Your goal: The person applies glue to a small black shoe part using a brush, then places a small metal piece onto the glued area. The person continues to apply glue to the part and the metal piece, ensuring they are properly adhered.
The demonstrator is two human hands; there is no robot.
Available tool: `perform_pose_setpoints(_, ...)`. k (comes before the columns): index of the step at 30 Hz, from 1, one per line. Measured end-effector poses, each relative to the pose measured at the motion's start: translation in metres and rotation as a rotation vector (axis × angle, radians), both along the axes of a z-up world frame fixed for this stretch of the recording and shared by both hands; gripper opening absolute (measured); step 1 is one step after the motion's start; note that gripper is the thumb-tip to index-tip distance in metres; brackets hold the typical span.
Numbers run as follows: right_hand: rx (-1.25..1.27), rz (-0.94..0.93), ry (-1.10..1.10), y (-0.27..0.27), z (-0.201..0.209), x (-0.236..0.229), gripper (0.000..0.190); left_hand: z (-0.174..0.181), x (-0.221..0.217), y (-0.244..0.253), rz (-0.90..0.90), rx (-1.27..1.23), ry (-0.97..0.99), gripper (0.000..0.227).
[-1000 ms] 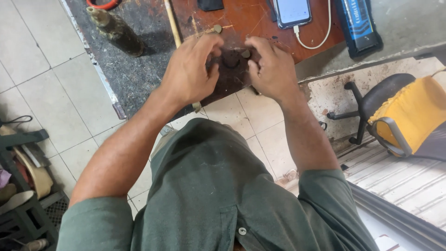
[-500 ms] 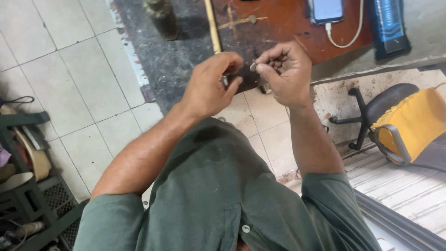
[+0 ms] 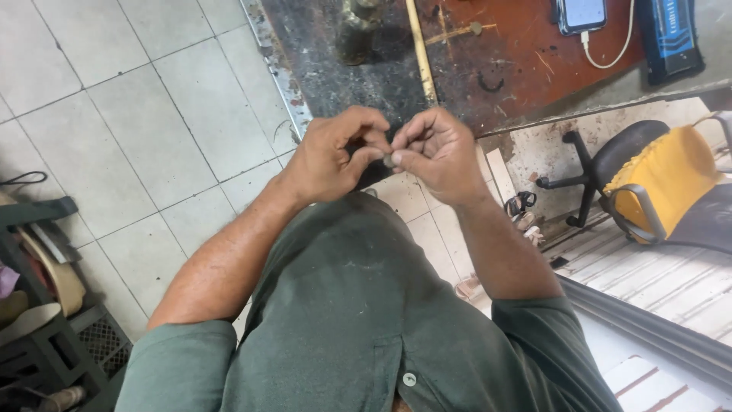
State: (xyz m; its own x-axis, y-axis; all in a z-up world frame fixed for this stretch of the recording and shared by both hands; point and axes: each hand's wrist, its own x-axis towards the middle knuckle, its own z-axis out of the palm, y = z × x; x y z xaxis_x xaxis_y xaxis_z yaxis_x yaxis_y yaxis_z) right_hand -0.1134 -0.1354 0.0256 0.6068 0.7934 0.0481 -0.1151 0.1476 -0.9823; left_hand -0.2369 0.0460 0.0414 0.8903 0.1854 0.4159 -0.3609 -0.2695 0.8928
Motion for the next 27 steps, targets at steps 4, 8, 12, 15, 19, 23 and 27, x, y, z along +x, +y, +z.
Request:
perform_pose_setpoints(4, -0.005, -0.055, 0.028, 0.023, -0.005, -0.027, 0.029, -0.017, -0.026, 0.017, -0.030, -0.180, 0.003, 0.046)
perform_pose_setpoints(8, -0.046, -0.146, -0.024, 0.036, -0.015, -0.044, 0.028, -0.018, -0.038, 0.022, 0.092, 0.062, -0.009, 0.053)
perform_pose_setpoints(12, -0.162, -0.204, -0.384, 0.048, 0.017, -0.036, 0.021, -0.032, -0.034, 0.033, 0.155, 0.073, 0.020, 0.056)
perform_pose_setpoints(15, -0.274, -0.281, -0.773, 0.060, 0.054, -0.015, 0.036, -0.049, -0.025, 0.039, 0.219, 0.251, 0.025, 0.051)
perform_pose_setpoints(19, -0.715, -0.261, -0.915, 0.084, 0.065, 0.030, 0.072, -0.046, -0.014, 0.043, 0.215, 0.409, 0.070, 0.060)
perform_pose_setpoints(23, -0.553, -0.153, -0.817, 0.109, 0.043, 0.051, 0.045, -0.058, -0.018, 0.044, 0.230, 0.373, 0.117, 0.069)
perform_pose_setpoints(27, -0.381, -0.107, -0.917, 0.110, 0.041, 0.049, 0.038, -0.068, -0.022, 0.040, 0.349, 0.336, 0.055, 0.074)
